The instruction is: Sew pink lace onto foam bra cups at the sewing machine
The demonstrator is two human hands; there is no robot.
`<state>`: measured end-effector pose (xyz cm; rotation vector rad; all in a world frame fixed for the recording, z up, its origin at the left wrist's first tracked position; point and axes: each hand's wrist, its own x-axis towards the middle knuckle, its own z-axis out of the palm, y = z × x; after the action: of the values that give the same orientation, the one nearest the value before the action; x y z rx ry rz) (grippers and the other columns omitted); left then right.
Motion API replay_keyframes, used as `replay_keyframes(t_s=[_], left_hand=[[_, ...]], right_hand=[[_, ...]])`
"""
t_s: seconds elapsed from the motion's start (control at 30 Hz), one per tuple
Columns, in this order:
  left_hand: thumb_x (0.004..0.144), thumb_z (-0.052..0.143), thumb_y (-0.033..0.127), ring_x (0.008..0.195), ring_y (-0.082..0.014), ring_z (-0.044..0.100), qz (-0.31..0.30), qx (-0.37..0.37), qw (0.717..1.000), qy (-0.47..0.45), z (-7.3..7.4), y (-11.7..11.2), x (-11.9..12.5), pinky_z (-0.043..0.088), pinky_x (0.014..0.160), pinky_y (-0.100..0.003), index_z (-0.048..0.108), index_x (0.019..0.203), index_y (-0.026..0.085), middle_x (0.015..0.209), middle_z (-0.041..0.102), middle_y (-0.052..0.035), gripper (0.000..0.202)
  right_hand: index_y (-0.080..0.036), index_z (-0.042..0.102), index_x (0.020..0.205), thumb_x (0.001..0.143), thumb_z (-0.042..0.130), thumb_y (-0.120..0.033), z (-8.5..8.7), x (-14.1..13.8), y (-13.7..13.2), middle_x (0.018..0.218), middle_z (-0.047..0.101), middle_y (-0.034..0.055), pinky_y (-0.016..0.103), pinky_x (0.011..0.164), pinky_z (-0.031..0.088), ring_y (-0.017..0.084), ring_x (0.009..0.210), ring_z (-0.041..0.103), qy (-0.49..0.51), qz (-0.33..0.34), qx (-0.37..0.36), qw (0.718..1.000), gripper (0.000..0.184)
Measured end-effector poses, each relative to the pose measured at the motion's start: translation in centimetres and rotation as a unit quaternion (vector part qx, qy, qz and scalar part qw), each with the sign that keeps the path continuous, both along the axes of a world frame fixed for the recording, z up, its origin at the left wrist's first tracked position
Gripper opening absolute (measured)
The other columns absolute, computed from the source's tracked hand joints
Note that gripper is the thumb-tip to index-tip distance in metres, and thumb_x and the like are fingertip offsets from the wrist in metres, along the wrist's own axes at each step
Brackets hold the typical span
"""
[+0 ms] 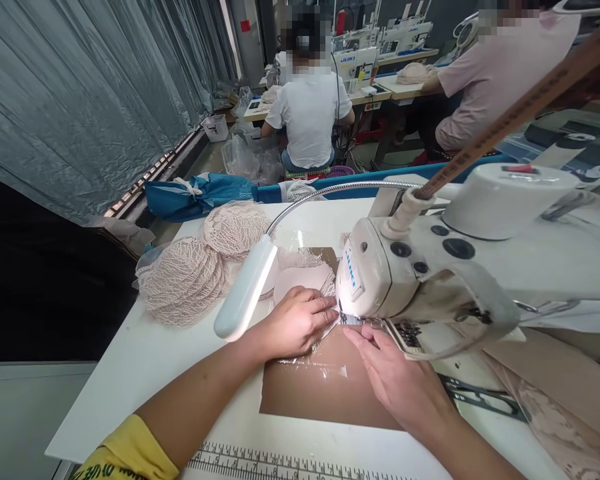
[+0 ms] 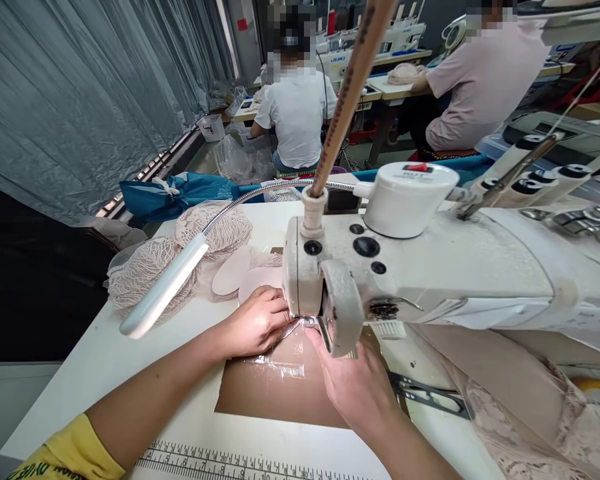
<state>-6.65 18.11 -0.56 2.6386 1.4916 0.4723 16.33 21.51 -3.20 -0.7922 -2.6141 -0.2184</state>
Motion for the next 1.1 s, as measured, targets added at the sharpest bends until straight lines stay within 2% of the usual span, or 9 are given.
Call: replay_keyframes(t_s=[0.17, 0.3, 0.4, 0.47, 0.57, 0.67, 0.77, 0.9, 1.1], left_hand=[[0.095, 0.042, 0.025, 0.113, -0.0248, 0.048, 0.014, 0.0, 0.999, 0.03, 0.5, 0.0, 0.1, 0.038, 0.092, -0.04, 0.06, 0.111, 0.017, 0.118, 0.061, -0.0119, 0.026], [0.094, 0.043, 0.036, 0.111, -0.0287, 0.049, 0.054, -0.027, 0.994, 0.093, 1.7, -0.4, 0.3, 0.044, 0.086, -0.042, 0.057, 0.115, 0.015, 0.123, 0.056, -0.0138, 0.033], [0.093, 0.043, 0.046, 0.1, -0.0291, 0.053, 0.08, -0.057, 0.986, 0.132, 3.0, -1.2, 0.6, 0.048, 0.076, -0.04, 0.059, 0.113, 0.012, 0.117, 0.057, -0.0157, 0.042], [0.093, 0.042, 0.048, 0.088, -0.027, 0.056, 0.084, -0.075, 0.982, 0.15, 3.7, -1.7, 0.7, 0.049, 0.071, -0.037, 0.063, 0.103, 0.011, 0.104, 0.061, -0.0148, 0.043], [0.093, 0.042, 0.046, 0.066, -0.0202, 0.056, 0.065, -0.109, 0.98, 0.15, 4.0, -2.2, 0.9, 0.047, 0.058, -0.032, 0.065, 0.086, 0.012, 0.084, 0.061, -0.0106, 0.042], [0.092, 0.045, 0.044, 0.052, -0.0153, 0.051, 0.03, -0.142, 0.981, 0.13, 3.9, -2.2, 1.0, 0.041, 0.048, -0.03, 0.066, 0.086, 0.012, 0.078, 0.06, -0.0089, 0.039], [0.092, 0.047, 0.038, 0.062, -0.0172, 0.056, 0.018, -0.136, 0.985, 0.102, 3.7, -2.1, 1.3, 0.046, 0.056, -0.03, 0.065, 0.09, 0.012, 0.082, 0.062, -0.0097, 0.032], [0.09, 0.05, 0.032, 0.089, -0.0226, 0.058, 0.016, -0.106, 0.992, 0.068, 3.5, -2.3, 2.2, 0.051, 0.075, -0.032, 0.064, 0.097, 0.011, 0.105, 0.062, -0.0127, 0.026], [0.09, 0.048, 0.032, 0.095, -0.0247, 0.054, 0.024, -0.08, 0.995, 0.055, 2.6, -2.7, 2.9, 0.05, 0.082, -0.037, 0.059, 0.116, 0.011, 0.12, 0.059, -0.0134, 0.035]], right_hand=[[-0.024, 0.067, 0.118, 0.089, 0.039, -0.01, 0.0, 0.2, 0.1, 0.111, 0.068, 0.0121, 0.034, 0.071, 0.052, 0.022, 0.085, 0.067, 0.002, 0.007, -0.006, 1.0, 0.043], [-0.024, 0.065, 0.122, 0.091, 0.039, -0.014, 0.4, 0.1, 0.2, 0.112, 0.068, 0.0115, 0.036, 0.075, 0.053, 0.023, 0.089, 0.067, 0.015, 0.011, -0.035, 0.999, 0.041], [-0.023, 0.065, 0.121, 0.093, 0.039, -0.018, 0.5, 0.2, 0.2, 0.11, 0.069, 0.0104, 0.036, 0.076, 0.054, 0.023, 0.091, 0.067, 0.026, 0.004, -0.054, 0.998, 0.039], [-0.022, 0.066, 0.12, 0.093, 0.038, -0.018, 0.4, 0.4, 0.2, 0.109, 0.069, 0.0108, 0.036, 0.075, 0.054, 0.023, 0.09, 0.067, 0.033, 0.004, -0.054, 0.998, 0.038], [-0.019, 0.069, 0.114, 0.093, 0.037, -0.018, 0.4, 0.5, 0.3, 0.105, 0.07, 0.0123, 0.036, 0.072, 0.055, 0.023, 0.087, 0.068, 0.042, 0.003, -0.044, 0.998, 0.038], [-0.018, 0.07, 0.112, 0.093, 0.035, -0.017, 0.8, 0.4, 0.3, 0.102, 0.07, 0.0137, 0.034, 0.068, 0.055, 0.023, 0.082, 0.068, 0.044, 0.007, -0.034, 0.998, 0.04], [-0.018, 0.071, 0.109, 0.093, 0.035, -0.017, 1.2, 0.3, 0.3, 0.1, 0.071, 0.0133, 0.033, 0.068, 0.055, 0.022, 0.081, 0.068, 0.045, 0.014, -0.03, 0.998, 0.04], [-0.02, 0.071, 0.11, 0.093, 0.036, -0.018, 0.8, 0.5, 0.3, 0.103, 0.071, 0.0113, 0.034, 0.072, 0.055, 0.021, 0.084, 0.068, 0.04, 0.013, -0.045, 0.998, 0.038], [-0.025, 0.067, 0.117, 0.094, 0.035, -0.021, -1.2, 1.1, 0.2, 0.112, 0.067, 0.01, 0.033, 0.07, 0.052, 0.019, 0.08, 0.066, 0.042, -0.004, -0.087, 0.995, 0.039]])
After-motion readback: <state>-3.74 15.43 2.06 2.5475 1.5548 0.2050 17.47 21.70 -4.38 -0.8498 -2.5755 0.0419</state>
